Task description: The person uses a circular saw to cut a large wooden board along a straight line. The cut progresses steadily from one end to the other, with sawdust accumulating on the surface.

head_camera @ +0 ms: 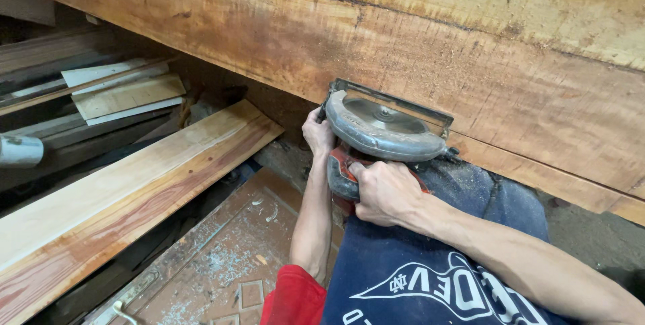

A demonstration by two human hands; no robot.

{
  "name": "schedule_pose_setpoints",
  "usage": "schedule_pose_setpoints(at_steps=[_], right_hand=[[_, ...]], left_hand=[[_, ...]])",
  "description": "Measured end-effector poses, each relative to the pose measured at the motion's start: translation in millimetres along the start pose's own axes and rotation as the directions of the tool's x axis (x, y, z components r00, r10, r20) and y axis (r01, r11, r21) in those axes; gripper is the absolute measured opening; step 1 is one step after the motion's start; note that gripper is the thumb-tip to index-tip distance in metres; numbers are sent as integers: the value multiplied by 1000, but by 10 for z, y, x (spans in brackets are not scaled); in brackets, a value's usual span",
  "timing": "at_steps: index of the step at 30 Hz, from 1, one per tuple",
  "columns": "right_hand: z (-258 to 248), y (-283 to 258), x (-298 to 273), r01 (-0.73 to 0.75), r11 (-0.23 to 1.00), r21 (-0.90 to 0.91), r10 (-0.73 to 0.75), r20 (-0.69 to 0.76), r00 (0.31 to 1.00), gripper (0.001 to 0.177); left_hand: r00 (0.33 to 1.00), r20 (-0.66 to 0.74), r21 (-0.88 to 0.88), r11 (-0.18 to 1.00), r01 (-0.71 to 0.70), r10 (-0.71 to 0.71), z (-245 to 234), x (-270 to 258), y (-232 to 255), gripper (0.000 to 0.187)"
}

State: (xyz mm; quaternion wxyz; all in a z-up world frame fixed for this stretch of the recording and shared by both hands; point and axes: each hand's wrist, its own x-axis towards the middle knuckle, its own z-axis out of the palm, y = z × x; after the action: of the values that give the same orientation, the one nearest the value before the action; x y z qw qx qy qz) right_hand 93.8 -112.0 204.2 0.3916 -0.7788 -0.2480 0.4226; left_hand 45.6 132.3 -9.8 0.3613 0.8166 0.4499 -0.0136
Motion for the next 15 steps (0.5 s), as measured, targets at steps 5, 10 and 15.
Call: schedule_pose_setpoints(at_steps=[5, 10, 15], right_hand=[[27, -34, 77, -2, 1000, 5, 2, 11, 1000, 48], [40, -72, 139, 2, 1000, 5, -2, 16, 1000, 49], [38, -115, 209, 0, 1000, 12, -1, 18, 1000, 48]], left_hand=[[1000, 1, 5, 1000, 21, -21, -50, 50, 27, 30], [1000, -5, 15, 1000, 14, -14, -95, 98, 45, 29], [1000, -14, 41, 999, 14, -14, -138, 167, 46, 30]])
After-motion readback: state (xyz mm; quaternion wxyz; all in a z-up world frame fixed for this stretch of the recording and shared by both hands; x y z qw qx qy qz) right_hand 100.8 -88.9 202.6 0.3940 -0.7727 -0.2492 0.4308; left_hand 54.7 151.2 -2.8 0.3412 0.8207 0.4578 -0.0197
